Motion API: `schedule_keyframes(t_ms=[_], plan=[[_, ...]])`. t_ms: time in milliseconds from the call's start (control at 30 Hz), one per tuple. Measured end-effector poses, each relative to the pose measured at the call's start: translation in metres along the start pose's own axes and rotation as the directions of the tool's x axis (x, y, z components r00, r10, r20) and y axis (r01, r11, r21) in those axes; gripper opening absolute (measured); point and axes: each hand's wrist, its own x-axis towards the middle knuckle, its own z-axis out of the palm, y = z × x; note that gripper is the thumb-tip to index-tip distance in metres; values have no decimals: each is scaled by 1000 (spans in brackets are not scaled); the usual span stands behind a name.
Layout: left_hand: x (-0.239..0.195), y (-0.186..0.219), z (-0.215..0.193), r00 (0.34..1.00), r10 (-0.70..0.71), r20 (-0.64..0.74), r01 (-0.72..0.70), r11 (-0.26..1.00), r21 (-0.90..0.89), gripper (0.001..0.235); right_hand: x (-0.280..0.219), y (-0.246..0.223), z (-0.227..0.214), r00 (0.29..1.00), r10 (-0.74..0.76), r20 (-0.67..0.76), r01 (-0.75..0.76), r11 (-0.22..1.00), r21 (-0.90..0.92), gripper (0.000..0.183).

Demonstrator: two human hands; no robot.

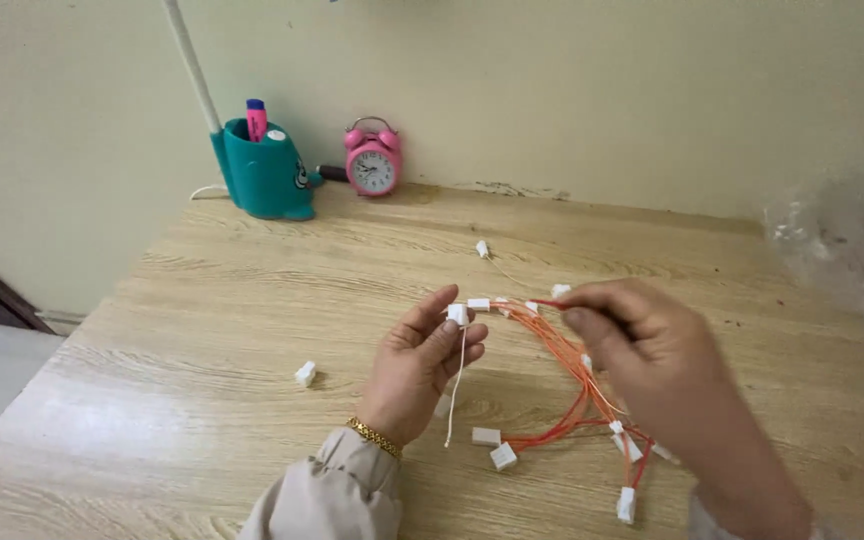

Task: The person assembles a wire harness by connecting multiple orange wires with white plastic connectors. They repeatedly pick up individual wires and connectors from a wooden table, align the ends, and press them together to form a continuous chain of connected wires.

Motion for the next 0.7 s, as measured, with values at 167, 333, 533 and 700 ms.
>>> schedule_keyframes(t_ms=[167,333,533,700], plan=[[-2,-1,1,998,-66,-8,66,998,-12,31,-4,-3,30,978,-147,148,160,984,-79,16],[-3,-6,0,997,-72,14,72,996,-49,27,-7,-2,38,984,-96,152,119,981,-152,17],[-5,-5,1,988,-147,-48,137,976,-171,20,-9,-7,30,993,-110,47,114,987,-115,11],[-6,-2,1,978,-199,-60,181,956,-229,12,-4,3,29,995,86,60,-51,895,-444,15]])
